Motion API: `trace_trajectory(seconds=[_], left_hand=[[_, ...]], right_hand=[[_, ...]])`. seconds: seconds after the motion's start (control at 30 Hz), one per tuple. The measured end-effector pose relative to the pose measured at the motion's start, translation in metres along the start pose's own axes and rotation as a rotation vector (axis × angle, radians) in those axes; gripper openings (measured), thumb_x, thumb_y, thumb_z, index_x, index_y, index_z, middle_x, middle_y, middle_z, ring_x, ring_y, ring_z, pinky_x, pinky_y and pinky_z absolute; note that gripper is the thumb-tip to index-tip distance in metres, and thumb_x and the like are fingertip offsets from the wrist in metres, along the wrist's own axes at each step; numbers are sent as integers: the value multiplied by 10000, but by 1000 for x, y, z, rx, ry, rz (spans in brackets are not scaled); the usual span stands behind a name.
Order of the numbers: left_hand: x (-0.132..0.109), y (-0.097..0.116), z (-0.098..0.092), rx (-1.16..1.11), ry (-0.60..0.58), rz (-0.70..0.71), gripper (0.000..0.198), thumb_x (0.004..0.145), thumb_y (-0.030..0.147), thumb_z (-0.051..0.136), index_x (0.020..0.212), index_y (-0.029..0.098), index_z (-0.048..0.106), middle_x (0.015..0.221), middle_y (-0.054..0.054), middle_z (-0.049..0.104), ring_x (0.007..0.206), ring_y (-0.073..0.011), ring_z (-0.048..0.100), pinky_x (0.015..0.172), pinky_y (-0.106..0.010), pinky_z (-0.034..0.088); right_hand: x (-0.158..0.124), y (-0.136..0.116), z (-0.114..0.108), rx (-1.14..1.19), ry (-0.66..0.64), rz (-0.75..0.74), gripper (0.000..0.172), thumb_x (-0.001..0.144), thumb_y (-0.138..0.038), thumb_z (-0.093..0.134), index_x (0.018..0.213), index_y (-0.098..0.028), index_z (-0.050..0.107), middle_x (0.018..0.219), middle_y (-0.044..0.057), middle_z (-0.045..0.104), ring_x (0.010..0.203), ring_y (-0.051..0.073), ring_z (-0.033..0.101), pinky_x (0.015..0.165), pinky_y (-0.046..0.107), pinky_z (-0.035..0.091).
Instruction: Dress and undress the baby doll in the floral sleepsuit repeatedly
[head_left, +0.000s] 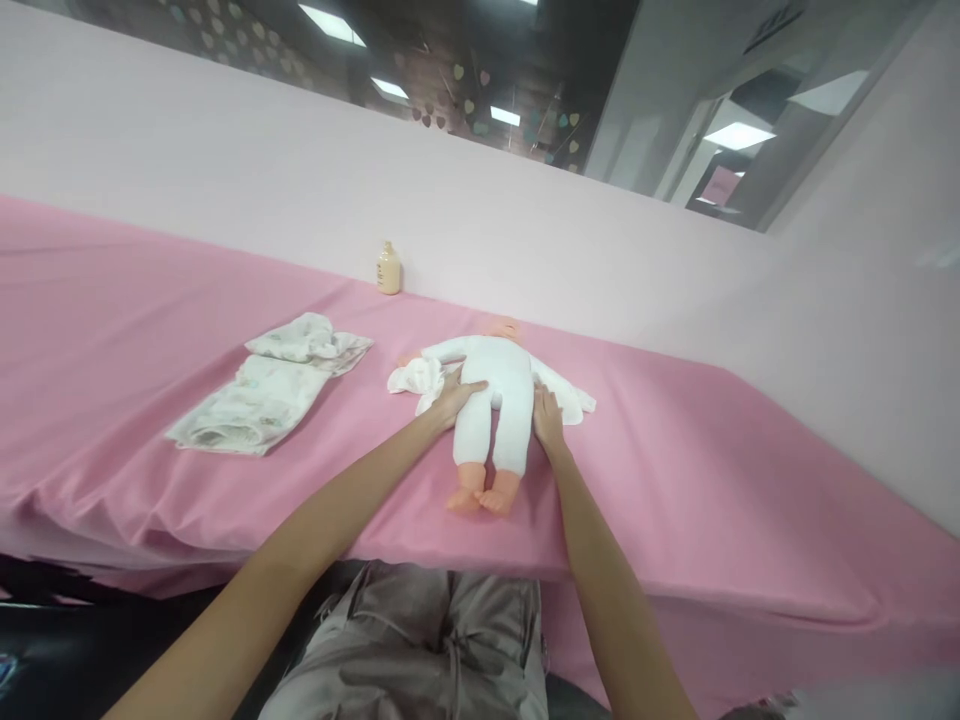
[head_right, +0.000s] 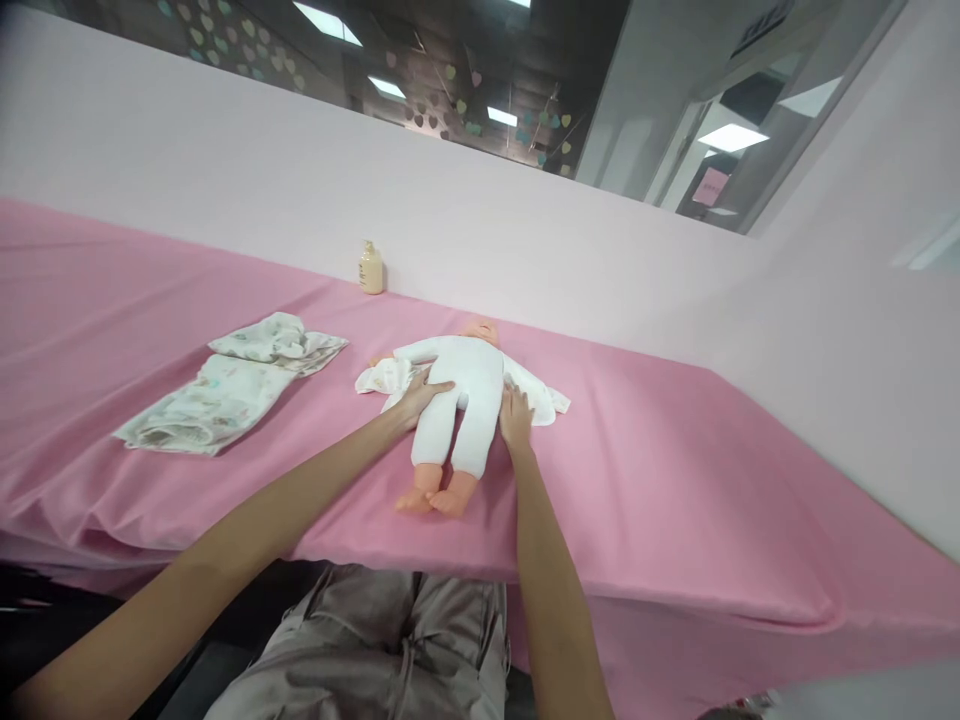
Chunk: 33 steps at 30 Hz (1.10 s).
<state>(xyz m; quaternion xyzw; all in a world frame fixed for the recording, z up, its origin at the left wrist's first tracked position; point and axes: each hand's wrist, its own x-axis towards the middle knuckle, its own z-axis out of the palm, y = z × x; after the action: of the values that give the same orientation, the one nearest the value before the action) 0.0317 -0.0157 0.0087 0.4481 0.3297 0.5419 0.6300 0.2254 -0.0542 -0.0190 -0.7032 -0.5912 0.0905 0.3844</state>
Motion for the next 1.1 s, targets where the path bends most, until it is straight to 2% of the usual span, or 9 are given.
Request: trace_trajectory(seconds=[0.07, 0.13, 0.27, 0.33, 0.43, 0.57, 0.73, 0.97, 1.1], left_hand=[[-1, 4, -4, -9, 17, 3, 591, 595, 149, 749, 1146, 183, 537, 1049, -104, 632, 802, -200, 644, 666, -331, 566], [-2, 10, -9, -26, 22, 16, 600, 605, 145, 742, 1164, 186, 529, 1060, -111, 627, 791, -205, 643, 657, -346, 568], [-8, 20, -18, -41, -27, 29, 630, 632, 161, 728, 1217, 190, 499, 1109, -133, 613, 773, -217, 648, 632, -366, 569], [-9, 24, -21, -29, -23, 39, 665, 622, 178, 741, 1236, 193, 486, 1088, -129, 626, 752, -208, 651, 632, -355, 570], [-7, 32, -27, -25, 2, 90, 685, 599, 185, 761, 1231, 194, 497, 1070, -110, 641, 767, -194, 653, 669, -325, 572], [-3, 48, -39, -47, 63, 116, 635, 597, 162, 753, 1191, 195, 530, 1072, -96, 641, 789, -194, 654, 703, -340, 570], [-2, 69, -64, -91, 103, 133, 547, 614, 145, 734, 1132, 166, 559, 1045, -103, 643, 766, -193, 651, 707, -357, 565], [5, 82, -95, -157, 55, 232, 531, 677, 174, 708, 1175, 151, 524, 1011, -110, 645, 802, -197, 652, 746, -324, 553], [18, 90, -108, -128, 35, 231, 610, 643, 195, 734, 1203, 169, 495, 973, -95, 652, 745, -189, 650, 692, -325, 563]], right_hand=[[1, 7, -2, -109, -17, 44, 593, 934, -477, 118, 1398, -184, 342, 1487, 73, 234, 1384, 266, 144, 1103, 507, 112], [2, 8, -1, -227, -27, 65, 571, 937, -458, 163, 1427, -186, 273, 1511, 79, 150, 1384, 280, 129, 1090, 498, 152], [7, 2, 1, -510, -5, 120, 545, 937, -438, 211, 1456, -288, 145, 1530, 47, 42, 1323, 337, 248, 1027, 503, 253], [10, 0, -1, -563, -9, 177, 563, 928, -458, 235, 1457, -307, 118, 1525, 53, 90, 1271, 348, 319, 1000, 511, 272], [12, 4, -8, -588, -13, 232, 590, 919, -449, 263, 1458, -245, 138, 1491, 96, 218, 1247, 320, 346, 992, 495, 273], [12, 14, -15, -619, -16, 270, 501, 925, -395, 246, 1367, -191, 363, 1413, 126, 361, 1233, 296, 354, 974, 480, 276], [14, 17, -19, -619, -15, 314, 472, 921, -361, 235, 1285, -161, 458, 1390, 152, 379, 1210, 307, 370, 957, 500, 278], [12, 24, -24, -609, 35, 347, 495, 911, -364, 242, 1256, -99, 478, 1342, 187, 418, 1196, 332, 381, 949, 495, 282], [13, 27, -22, -603, 55, 350, 496, 906, -372, 251, 1249, -100, 486, 1335, 178, 429, 1193, 336, 378, 947, 493, 283]])
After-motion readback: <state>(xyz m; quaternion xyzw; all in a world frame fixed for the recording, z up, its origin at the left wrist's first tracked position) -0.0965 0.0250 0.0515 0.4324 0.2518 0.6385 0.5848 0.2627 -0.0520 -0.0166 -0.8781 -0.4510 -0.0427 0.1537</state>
